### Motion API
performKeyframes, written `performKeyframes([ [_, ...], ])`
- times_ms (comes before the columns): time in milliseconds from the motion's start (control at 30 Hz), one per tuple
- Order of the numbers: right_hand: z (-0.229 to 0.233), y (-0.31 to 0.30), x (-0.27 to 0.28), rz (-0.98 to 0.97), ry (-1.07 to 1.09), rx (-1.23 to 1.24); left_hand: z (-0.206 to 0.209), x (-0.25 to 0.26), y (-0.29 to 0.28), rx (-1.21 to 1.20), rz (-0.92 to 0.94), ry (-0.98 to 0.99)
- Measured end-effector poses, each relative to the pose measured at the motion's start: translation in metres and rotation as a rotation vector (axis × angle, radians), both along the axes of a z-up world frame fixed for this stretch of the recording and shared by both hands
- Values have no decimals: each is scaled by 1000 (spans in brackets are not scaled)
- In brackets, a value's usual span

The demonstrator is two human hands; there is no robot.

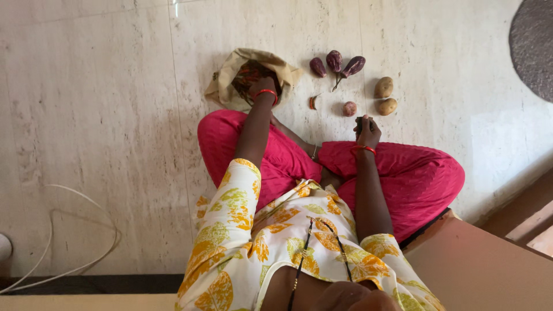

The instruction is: The person sits on the floor and peels potatoes and eggplants using a small knife. They handle the vegetables one at a time, removing the skin and placing the peeled items on the floor.

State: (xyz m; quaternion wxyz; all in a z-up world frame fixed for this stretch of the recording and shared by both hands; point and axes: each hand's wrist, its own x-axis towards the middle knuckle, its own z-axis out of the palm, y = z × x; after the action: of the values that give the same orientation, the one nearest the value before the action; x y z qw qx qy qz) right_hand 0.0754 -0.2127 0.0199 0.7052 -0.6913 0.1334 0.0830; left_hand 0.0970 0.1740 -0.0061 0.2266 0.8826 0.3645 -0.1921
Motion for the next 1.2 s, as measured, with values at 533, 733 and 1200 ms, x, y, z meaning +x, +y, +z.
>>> performKeyframes([
  [533, 10, 9, -4, 19, -101, 3, 38, -17, -1, 44, 38, -124],
  [733, 17, 9, -9, 111, -58, -53, 50, -29, 1, -41, 221, -569],
  [1200, 15, 22, -75, 276, -131, 241, 28, -146, -182, -1333, 217, -623],
])
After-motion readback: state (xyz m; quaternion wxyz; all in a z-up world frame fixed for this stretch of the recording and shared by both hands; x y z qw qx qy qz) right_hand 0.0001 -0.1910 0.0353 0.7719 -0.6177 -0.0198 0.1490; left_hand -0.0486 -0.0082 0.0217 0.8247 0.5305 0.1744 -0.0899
